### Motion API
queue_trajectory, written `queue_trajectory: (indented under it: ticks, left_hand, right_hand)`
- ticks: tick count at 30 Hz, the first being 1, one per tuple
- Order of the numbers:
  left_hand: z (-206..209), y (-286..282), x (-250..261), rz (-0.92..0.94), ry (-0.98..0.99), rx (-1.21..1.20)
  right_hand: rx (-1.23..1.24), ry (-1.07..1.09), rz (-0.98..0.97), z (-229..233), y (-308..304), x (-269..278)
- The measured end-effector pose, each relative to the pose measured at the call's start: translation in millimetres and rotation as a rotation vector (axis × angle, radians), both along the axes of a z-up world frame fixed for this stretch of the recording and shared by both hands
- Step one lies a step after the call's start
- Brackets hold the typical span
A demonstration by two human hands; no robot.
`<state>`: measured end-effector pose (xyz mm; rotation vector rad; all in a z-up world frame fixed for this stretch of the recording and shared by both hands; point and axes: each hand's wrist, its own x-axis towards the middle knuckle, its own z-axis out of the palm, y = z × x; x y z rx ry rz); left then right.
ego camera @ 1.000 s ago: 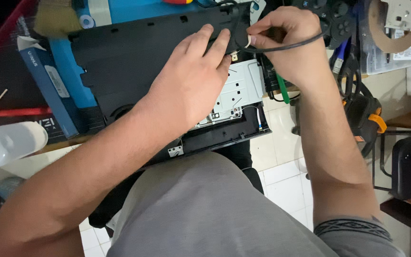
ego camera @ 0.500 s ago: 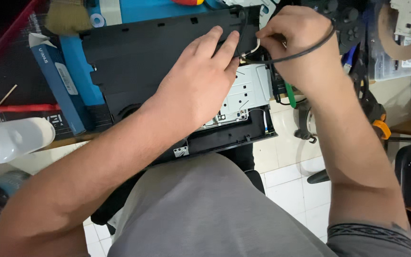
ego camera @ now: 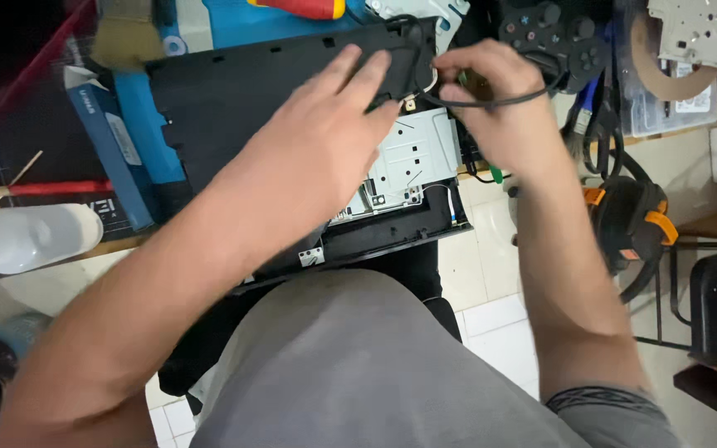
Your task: The person works on the internal components of a disassembled electronic device, connecting and disconnecting cables and small connectors. They handle wires and a small red component while the device remains open on a cluttered workbench.
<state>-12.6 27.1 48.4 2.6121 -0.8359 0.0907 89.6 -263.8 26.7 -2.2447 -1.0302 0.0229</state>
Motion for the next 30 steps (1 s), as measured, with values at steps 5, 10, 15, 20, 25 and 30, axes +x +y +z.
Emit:
queue_trajectory:
  ticks: [5,10,15,20,25,30]
  left_hand:
    - [31.0,25.3,-63.6,0.212,-0.136,0.343]
    - [13.2,43.6,-101.5,0.406,-0.014,0.186]
    - [-23.8,45.3,-104.4,0.454,-0.075,0.049]
    - [-38.3,43.8,-104.2,0.453,-0.120,0.093]
    - [-46.8,47.6,-100.5,0.438,-0.170,0.048]
    - [-43.9,47.9,-104.1,0.425,-0.119,-0.006]
  right_hand:
    - [-0.069,0.237,-0.152,17.3,-18.9,-40.6]
    - [-0.220,0.252,-0.249,37.6,-20.7,-77.4]
    - [-0.023,-0.048,-0.199,47.1,26.7,-117.9]
    - [-0.081,-0.105,0.146,47.7,95.7,-109.4]
    - [-0.305,-0.121,0.267,26.3,139.3,-96.2]
    - [-0.272,-0.114,0.212,27.1,138.7,-103.2]
